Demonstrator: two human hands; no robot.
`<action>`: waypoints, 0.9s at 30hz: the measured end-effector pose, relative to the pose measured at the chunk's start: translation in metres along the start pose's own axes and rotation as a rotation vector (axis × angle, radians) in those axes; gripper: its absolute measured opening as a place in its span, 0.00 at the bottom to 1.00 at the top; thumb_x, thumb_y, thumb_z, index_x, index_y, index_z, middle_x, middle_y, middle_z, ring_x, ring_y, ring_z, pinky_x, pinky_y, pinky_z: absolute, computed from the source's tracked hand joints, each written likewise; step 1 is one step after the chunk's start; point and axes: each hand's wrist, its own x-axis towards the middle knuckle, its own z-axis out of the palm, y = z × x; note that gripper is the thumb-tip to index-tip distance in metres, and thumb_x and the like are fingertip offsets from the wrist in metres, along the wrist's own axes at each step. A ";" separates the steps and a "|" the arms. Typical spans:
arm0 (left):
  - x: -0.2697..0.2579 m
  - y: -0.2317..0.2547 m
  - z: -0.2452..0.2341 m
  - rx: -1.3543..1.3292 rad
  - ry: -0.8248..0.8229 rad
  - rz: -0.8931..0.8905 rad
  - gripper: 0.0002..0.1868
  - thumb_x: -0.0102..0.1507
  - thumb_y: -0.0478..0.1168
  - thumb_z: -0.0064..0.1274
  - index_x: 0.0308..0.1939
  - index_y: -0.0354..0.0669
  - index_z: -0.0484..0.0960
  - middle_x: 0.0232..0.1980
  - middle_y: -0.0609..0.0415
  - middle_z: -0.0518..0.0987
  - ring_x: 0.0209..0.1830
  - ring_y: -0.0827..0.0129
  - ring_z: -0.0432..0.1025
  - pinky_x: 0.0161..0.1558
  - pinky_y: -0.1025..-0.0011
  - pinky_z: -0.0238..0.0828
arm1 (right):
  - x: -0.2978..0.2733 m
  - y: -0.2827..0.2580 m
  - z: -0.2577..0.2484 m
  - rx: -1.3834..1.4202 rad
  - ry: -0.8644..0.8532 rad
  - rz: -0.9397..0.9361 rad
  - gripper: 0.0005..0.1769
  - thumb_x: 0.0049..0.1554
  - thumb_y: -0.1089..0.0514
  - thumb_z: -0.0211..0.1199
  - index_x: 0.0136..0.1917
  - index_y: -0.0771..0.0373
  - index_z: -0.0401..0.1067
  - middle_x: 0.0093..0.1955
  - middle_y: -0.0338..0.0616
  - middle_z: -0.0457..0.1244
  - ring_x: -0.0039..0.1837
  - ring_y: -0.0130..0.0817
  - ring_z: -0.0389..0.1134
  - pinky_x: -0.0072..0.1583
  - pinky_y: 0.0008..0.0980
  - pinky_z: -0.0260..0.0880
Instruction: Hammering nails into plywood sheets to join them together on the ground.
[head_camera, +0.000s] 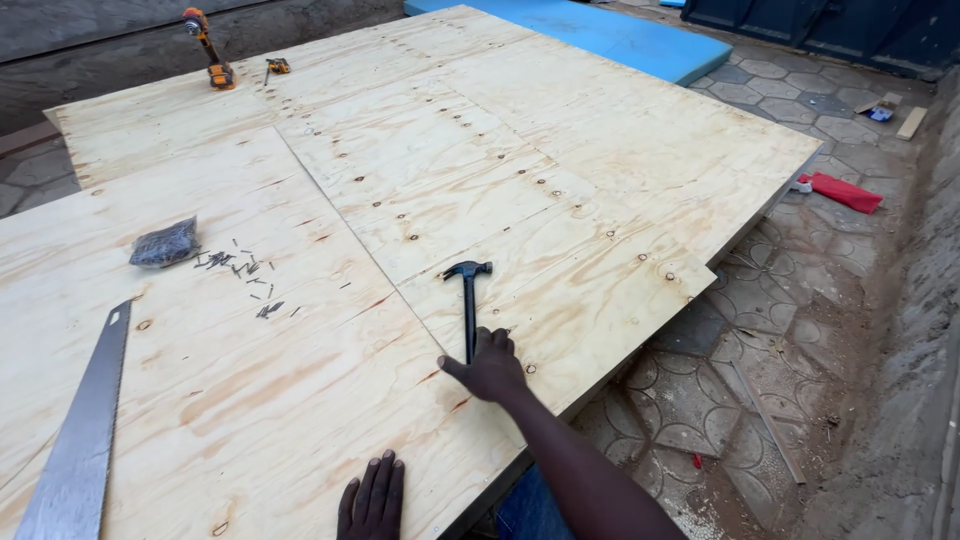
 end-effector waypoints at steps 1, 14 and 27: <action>-0.005 0.002 0.014 0.083 0.025 -0.020 0.28 0.80 0.47 0.45 0.85 0.52 0.77 0.90 0.56 0.76 0.90 0.64 0.69 0.87 0.49 0.60 | 0.004 0.001 0.019 -0.087 0.109 -0.059 0.62 0.65 0.16 0.68 0.86 0.67 0.55 0.79 0.60 0.54 0.80 0.60 0.61 0.75 0.57 0.70; 0.043 -0.005 -0.113 -0.295 -0.340 0.002 0.79 0.59 0.90 0.66 0.93 0.33 0.59 0.97 0.33 0.58 0.99 0.42 0.50 0.90 0.42 0.42 | 0.063 0.136 -0.006 -0.073 0.543 -0.053 0.16 0.64 0.56 0.67 0.63 0.47 0.87 0.62 0.56 0.65 0.61 0.61 0.71 0.64 0.60 0.76; 0.069 -0.012 -0.132 -0.437 -0.531 -0.076 0.66 0.70 0.83 0.49 0.95 0.38 0.57 1.00 0.41 0.53 1.00 0.49 0.44 0.91 0.45 0.36 | -0.059 0.222 -0.068 0.682 0.312 0.307 0.40 0.76 0.29 0.68 0.71 0.68 0.63 0.60 0.53 0.66 0.54 0.39 0.74 0.54 0.36 0.78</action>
